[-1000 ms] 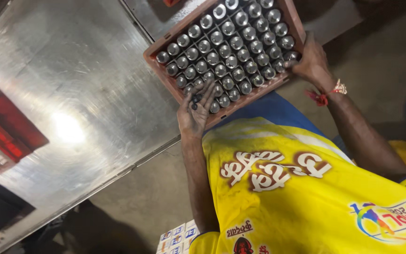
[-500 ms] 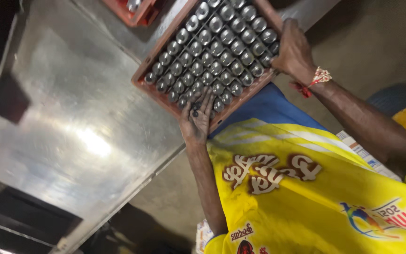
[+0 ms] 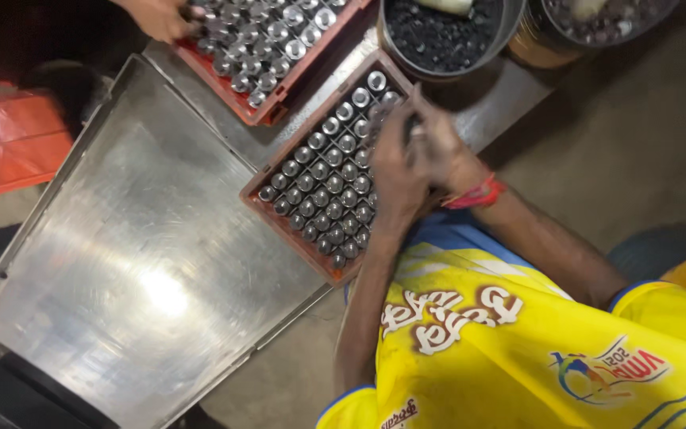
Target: The person fills a red plastic tray with small metal cups by placing dark cylindrical objects into each cup one by one. After filling the tray, the person uses a cylindrical tool to press down on the contents of each cup.
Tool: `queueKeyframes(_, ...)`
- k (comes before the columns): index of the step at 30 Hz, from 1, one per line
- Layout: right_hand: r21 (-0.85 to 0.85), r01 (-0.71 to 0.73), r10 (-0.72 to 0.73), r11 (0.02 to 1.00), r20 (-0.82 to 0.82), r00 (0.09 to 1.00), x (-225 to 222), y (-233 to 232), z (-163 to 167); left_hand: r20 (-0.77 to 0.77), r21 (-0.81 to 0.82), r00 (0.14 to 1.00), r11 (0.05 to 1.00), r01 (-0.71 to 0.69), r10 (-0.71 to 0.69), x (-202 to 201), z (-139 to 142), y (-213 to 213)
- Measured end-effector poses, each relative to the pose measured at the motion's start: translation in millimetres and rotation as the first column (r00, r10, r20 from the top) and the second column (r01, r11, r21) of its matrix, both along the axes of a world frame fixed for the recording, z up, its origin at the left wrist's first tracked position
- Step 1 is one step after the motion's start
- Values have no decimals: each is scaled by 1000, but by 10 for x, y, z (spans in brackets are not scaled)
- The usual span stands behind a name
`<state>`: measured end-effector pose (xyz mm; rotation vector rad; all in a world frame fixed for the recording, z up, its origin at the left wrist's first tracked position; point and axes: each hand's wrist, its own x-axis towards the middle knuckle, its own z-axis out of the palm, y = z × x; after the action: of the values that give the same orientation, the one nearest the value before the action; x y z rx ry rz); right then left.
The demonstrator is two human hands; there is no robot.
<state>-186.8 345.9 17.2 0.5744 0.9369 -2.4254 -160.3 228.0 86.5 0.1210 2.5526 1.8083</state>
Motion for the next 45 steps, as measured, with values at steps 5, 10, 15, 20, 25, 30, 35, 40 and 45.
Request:
queueKeyframes(5,-71,191,-201,979,-202,958,-819,577,109,-271,-161,963,987,-24,-20,8,241,-76)
queueKeyframes(10,946,295,639,-133,-145,755,-1412,664,122,-146,-362,919,844,-395,367,325,21,-736)
queueKeyframes(15,818,381,730,-432,68,680,-1617,578,188,4,-417,732,666,-618,681,1118,-341,-1267)
queueKeyframes(20,706,447,694,-550,87,715,-1568,582,244,186,-247,721,742,-623,668,1469,-830,-1469)
queueKeyframes(25,855,372,659,-362,-48,751,-1379,627,391,210,-284,769,790,-543,604,1475,-1027,-1709)
queueKeyframes(30,894,348,392,284,-439,808,-936,629,593,419,-169,788,892,-420,450,1569,-1054,-2036)
queueKeyframes(35,-13,161,-148,987,-477,866,-107,219,441,376,-73,860,936,-345,346,1583,-1117,-2199)
queueKeyframes(40,672,56,330,739,-433,839,387,-702,93,452,-58,872,982,-181,188,1597,-1176,-2472)
queueKeyframes(45,932,72,705,356,-319,633,430,-1407,49,456,-104,871,983,-149,180,1542,-1260,-2594)
